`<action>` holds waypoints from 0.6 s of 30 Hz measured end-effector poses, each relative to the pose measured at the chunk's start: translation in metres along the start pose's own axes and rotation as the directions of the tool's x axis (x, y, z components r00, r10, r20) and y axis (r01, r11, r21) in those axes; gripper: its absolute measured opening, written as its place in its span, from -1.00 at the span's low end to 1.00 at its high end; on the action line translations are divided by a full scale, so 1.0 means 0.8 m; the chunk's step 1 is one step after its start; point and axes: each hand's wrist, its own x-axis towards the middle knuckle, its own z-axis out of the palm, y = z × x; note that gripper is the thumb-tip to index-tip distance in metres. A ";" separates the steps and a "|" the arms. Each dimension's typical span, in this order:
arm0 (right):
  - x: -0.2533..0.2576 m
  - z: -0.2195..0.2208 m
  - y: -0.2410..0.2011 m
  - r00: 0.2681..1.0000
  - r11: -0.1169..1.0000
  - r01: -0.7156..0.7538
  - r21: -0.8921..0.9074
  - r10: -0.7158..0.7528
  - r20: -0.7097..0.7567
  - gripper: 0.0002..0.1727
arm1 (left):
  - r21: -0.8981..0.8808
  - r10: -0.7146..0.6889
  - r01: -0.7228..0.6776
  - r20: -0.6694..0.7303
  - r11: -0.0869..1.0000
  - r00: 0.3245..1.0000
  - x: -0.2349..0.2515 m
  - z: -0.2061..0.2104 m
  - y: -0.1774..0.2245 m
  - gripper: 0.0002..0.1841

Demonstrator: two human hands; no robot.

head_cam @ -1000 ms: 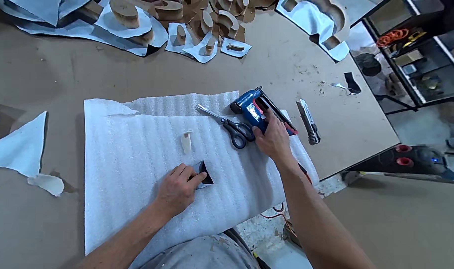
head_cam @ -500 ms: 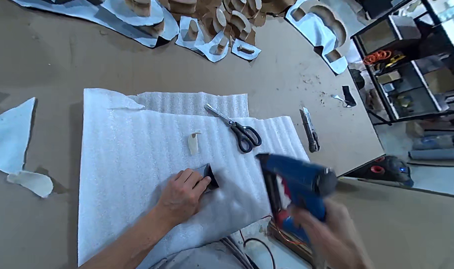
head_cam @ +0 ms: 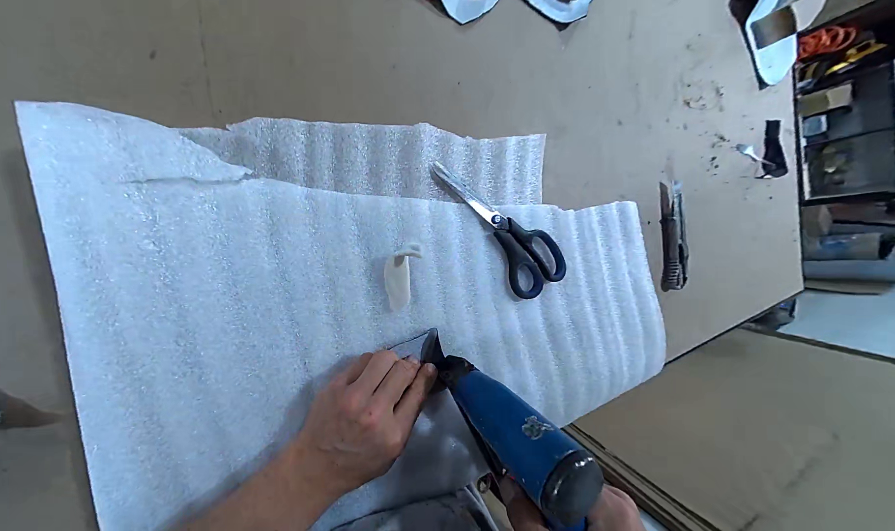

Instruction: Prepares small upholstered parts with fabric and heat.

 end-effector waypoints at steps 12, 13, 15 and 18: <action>-0.008 0.011 0.000 0.998 0.997 -0.044 0.070 0.041 0.051 -0.50 | -0.023 -0.019 0.018 -0.016 1.000 1.000 -0.002 -0.003 0.001 -0.73; -0.009 0.013 0.000 0.998 0.996 -0.042 0.075 0.037 0.056 -0.51 | -0.023 -0.018 0.018 -0.016 1.000 1.000 -0.002 -0.004 0.001 -0.72; -0.011 0.018 0.000 0.997 0.994 -0.032 0.106 0.025 0.067 -0.55 | -0.018 -0.017 0.017 -0.014 1.000 1.000 -0.002 -0.004 0.001 -0.73; -0.014 0.021 -0.009 0.997 0.991 -0.051 0.120 0.042 0.071 -0.57 | -0.023 -0.018 0.018 -0.014 1.000 1.000 -0.003 -0.004 0.001 -0.73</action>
